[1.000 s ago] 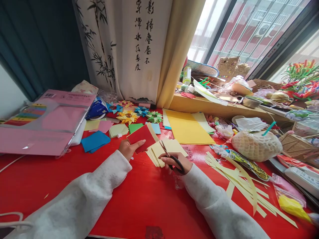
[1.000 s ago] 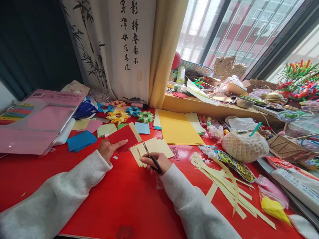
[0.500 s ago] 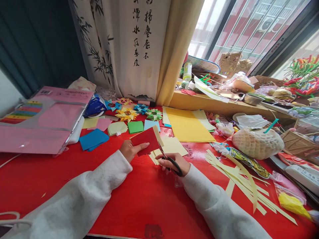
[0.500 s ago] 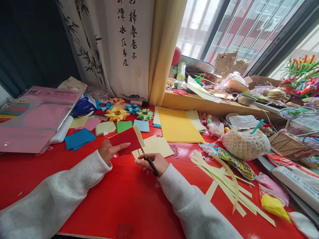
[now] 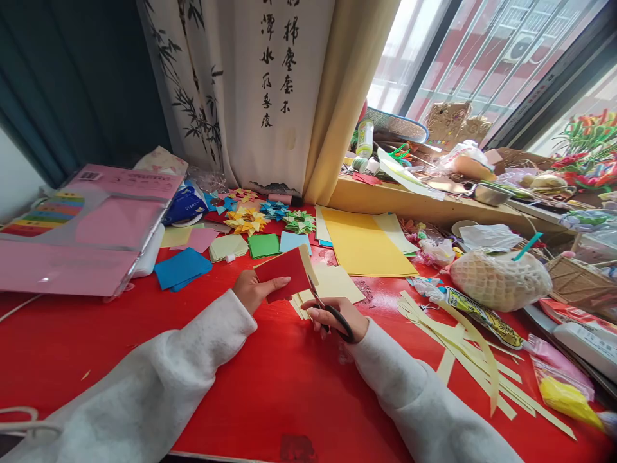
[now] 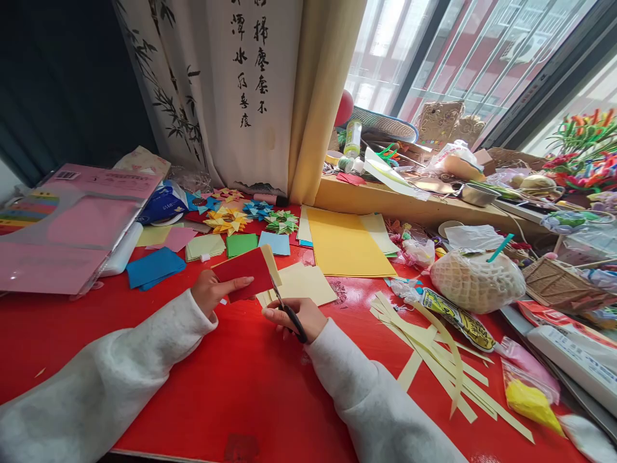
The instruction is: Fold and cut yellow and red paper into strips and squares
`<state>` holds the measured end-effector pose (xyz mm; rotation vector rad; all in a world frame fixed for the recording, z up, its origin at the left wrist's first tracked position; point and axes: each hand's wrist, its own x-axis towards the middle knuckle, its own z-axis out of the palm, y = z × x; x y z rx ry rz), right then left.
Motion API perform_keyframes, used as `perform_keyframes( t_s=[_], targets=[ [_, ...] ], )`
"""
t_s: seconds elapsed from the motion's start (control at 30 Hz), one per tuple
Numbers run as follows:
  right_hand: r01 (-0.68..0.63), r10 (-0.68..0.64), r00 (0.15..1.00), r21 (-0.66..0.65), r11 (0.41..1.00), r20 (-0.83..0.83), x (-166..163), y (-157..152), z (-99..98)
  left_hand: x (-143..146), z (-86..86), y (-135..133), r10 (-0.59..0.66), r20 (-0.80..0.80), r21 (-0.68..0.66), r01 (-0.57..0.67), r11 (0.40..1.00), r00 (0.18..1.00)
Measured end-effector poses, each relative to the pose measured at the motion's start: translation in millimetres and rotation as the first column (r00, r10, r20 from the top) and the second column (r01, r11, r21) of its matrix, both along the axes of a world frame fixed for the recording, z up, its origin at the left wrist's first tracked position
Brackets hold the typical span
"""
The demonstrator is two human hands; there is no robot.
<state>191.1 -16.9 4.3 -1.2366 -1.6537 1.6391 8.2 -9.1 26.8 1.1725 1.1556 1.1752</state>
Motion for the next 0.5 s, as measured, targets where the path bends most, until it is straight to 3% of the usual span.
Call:
perform_keyframes(
  t_s=[0.5],
  targets=[
    [0.029,-0.029,1.000,0.019,0.999,-0.010,-4.3,-4.9,2.6,-1.4,3.2,-2.1,-0.040,-0.040,-0.033,0.039,0.999,0.998]
  ],
)
